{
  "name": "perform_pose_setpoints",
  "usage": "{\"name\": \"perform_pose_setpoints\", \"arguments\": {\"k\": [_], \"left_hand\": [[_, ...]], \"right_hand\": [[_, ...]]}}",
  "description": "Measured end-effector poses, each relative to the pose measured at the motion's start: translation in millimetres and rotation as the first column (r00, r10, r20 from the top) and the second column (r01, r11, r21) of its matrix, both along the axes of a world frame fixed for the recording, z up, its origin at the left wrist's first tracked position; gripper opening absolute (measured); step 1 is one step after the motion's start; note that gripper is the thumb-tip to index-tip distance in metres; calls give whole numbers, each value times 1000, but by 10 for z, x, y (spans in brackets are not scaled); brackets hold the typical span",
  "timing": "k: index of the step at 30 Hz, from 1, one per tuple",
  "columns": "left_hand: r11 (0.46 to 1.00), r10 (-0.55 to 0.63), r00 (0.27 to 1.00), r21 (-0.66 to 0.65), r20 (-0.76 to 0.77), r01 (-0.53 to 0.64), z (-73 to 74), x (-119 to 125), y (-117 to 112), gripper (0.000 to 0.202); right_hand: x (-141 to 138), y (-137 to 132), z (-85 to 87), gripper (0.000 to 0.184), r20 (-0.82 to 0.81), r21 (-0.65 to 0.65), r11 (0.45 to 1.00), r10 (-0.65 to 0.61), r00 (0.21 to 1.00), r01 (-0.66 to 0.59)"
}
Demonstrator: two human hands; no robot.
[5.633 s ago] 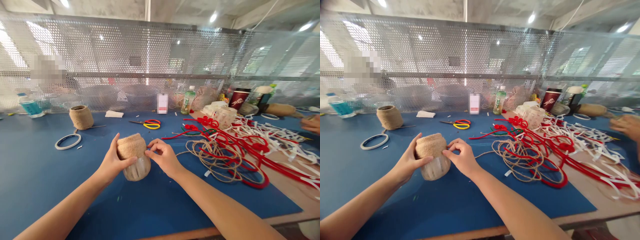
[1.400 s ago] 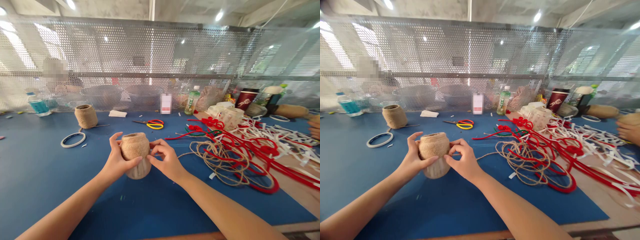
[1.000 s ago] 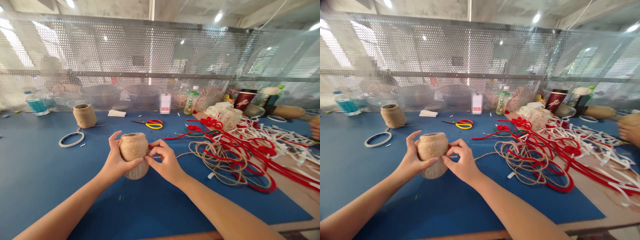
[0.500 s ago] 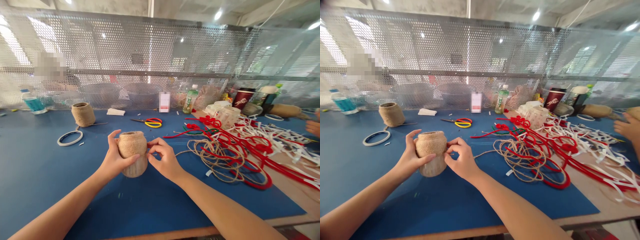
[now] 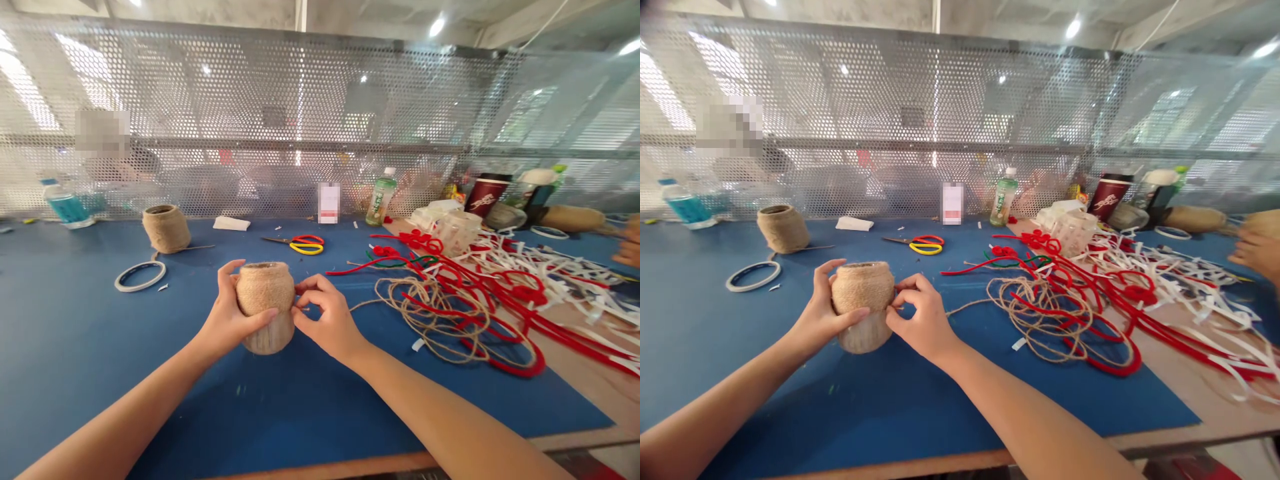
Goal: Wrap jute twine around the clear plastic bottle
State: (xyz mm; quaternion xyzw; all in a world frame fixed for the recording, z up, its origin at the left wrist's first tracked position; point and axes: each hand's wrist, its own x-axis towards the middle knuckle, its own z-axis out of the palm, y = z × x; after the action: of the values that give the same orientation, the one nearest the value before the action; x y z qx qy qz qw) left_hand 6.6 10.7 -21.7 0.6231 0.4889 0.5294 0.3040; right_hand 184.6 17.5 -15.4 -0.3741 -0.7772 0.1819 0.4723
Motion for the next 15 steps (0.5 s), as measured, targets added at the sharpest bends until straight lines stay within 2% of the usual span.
{"name": "perform_pose_setpoints", "arguments": {"k": [8, 15], "left_hand": [[998, -38, 998, -41, 46, 40, -1, -19, 18, 84], [993, -113, 989, -33, 98, 117, -44, -72, 98, 82]], "right_hand": [[13, 48, -31, 7, -54, -122, 992, 18, 998, -24], [33, 110, -95, 11, -118, -208, 972, 84, 989, -107]]}}
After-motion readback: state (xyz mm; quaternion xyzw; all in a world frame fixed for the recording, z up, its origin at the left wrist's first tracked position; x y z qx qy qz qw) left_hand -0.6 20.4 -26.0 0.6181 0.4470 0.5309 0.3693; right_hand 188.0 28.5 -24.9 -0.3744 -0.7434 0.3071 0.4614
